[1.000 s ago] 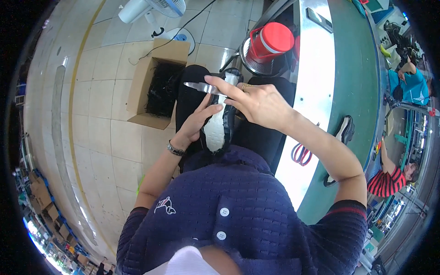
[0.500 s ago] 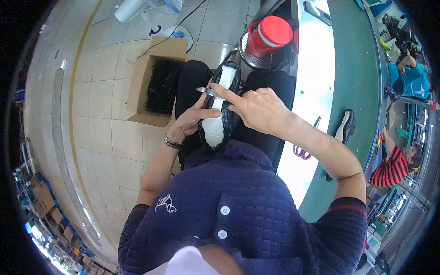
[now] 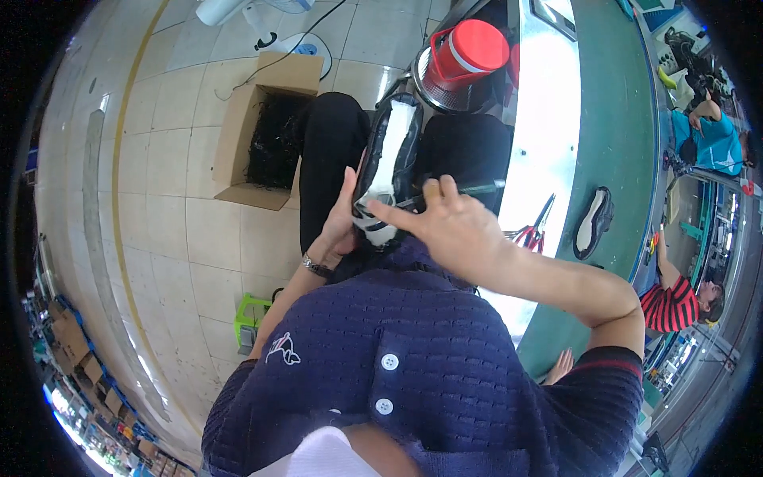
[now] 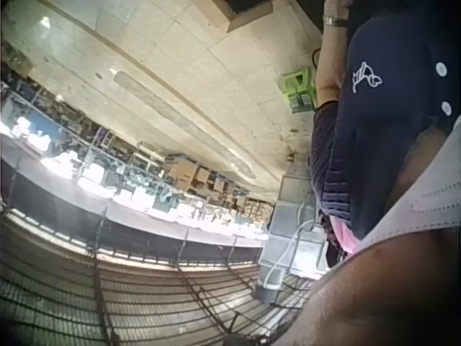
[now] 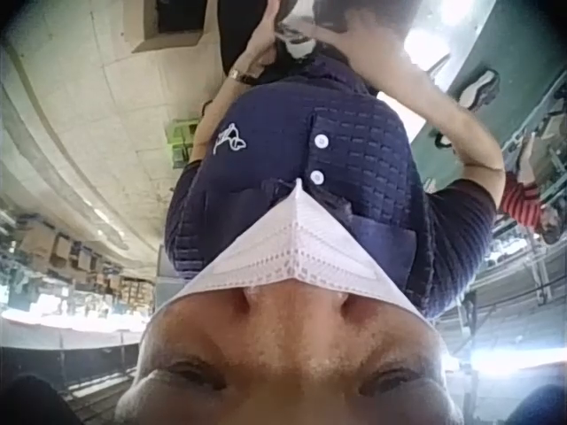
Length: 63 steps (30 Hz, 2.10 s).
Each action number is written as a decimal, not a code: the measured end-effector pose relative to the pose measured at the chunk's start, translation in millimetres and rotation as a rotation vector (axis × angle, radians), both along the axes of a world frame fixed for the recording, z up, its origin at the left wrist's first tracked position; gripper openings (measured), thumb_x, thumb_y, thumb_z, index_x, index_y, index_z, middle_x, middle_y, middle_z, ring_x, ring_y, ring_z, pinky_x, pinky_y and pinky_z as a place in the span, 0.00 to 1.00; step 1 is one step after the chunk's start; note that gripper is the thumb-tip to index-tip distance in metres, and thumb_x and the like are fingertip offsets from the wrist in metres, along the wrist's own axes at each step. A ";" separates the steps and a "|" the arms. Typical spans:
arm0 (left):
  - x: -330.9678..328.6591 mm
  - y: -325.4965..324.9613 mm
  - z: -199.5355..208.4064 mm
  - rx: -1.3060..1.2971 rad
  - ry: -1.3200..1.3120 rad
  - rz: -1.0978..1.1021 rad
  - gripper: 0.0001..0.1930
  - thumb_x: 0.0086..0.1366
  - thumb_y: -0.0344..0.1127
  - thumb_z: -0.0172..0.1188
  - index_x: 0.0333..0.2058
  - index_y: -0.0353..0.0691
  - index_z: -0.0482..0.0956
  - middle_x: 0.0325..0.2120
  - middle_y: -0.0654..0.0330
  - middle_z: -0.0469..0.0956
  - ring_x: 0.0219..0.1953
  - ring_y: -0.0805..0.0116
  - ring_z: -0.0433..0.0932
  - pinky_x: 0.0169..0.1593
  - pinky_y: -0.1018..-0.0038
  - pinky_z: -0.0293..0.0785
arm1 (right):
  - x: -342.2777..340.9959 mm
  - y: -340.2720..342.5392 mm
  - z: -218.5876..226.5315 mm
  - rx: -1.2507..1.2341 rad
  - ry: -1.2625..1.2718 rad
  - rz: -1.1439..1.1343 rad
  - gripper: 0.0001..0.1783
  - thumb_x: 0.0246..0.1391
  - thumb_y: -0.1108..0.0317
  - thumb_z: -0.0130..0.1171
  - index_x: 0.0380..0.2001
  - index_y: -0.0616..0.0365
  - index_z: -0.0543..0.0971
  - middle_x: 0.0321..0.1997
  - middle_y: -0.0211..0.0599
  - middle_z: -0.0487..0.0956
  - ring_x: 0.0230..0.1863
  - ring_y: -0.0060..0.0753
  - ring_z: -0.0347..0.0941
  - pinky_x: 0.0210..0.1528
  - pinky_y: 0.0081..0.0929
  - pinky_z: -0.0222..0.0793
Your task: The recorder is assembling and finishing shoes at a factory workstation, using tools to pull and trim materials.
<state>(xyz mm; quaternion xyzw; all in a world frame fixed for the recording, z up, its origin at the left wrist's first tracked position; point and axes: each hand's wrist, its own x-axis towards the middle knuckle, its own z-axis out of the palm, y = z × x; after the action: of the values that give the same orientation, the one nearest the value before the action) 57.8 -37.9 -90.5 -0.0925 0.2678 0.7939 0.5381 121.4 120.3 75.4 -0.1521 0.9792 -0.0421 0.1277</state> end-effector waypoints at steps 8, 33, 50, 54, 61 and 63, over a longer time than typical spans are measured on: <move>3.7 -6.3 25.8 0.140 0.054 0.051 0.36 0.70 0.46 0.51 0.70 0.59 0.41 0.67 0.62 0.52 0.65 0.65 0.59 0.64 0.67 0.58 | 10.5 10.3 -12.4 0.032 -0.079 -0.022 0.39 0.54 0.68 0.57 0.64 0.15 0.60 0.23 0.39 0.72 0.24 0.36 0.76 0.21 0.29 0.74; -1.3 -34.0 0.4 0.222 -0.045 -0.076 0.40 0.68 0.53 0.52 0.70 0.62 0.36 0.67 0.57 0.53 0.65 0.60 0.59 0.64 0.61 0.61 | -31.9 6.1 -7.5 -0.152 -0.168 -0.137 0.41 0.58 0.66 0.55 0.70 0.37 0.48 0.17 0.41 0.77 0.16 0.40 0.75 0.19 0.35 0.72; 21.5 -32.0 1.8 -0.097 0.380 -0.089 0.54 0.52 0.25 0.69 0.69 0.51 0.40 0.59 0.57 0.64 0.54 0.70 0.69 0.56 0.73 0.70 | 1.3 -17.8 -18.7 -0.049 -0.135 0.052 0.44 0.54 0.72 0.50 0.71 0.33 0.46 0.19 0.40 0.74 0.16 0.32 0.74 0.15 0.27 0.69; 13.5 -38.3 1.7 -0.203 0.470 -0.313 0.38 0.51 0.25 0.70 0.61 0.41 0.63 0.46 0.59 0.76 0.43 0.73 0.77 0.46 0.76 0.75 | 16.8 -26.9 -16.5 -0.223 -0.021 0.206 0.44 0.54 0.71 0.50 0.70 0.27 0.47 0.19 0.42 0.73 0.19 0.34 0.76 0.17 0.27 0.72; -1.6 -26.3 11.8 -0.223 0.431 -0.331 0.22 0.49 0.29 0.73 0.43 0.32 0.77 0.37 0.60 0.80 0.38 0.73 0.78 0.44 0.76 0.75 | 5.0 -9.1 -19.3 -0.113 -0.106 0.110 0.38 0.57 0.66 0.50 0.69 0.24 0.52 0.20 0.42 0.74 0.18 0.33 0.75 0.16 0.29 0.72; -7.0 -37.7 30.6 -0.256 0.428 -0.316 0.22 0.48 0.28 0.73 0.42 0.30 0.77 0.36 0.58 0.80 0.37 0.73 0.78 0.43 0.74 0.76 | 7.5 -19.1 -12.7 -0.238 0.058 0.266 0.38 0.57 0.66 0.49 0.68 0.25 0.53 0.20 0.40 0.73 0.18 0.33 0.75 0.17 0.27 0.72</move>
<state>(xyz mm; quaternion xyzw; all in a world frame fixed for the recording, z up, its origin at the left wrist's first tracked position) 50.8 -75.6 -59.9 0.0529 0.4841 0.6616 0.5702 129.0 101.2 62.7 -0.2955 0.9417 -0.1361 0.0851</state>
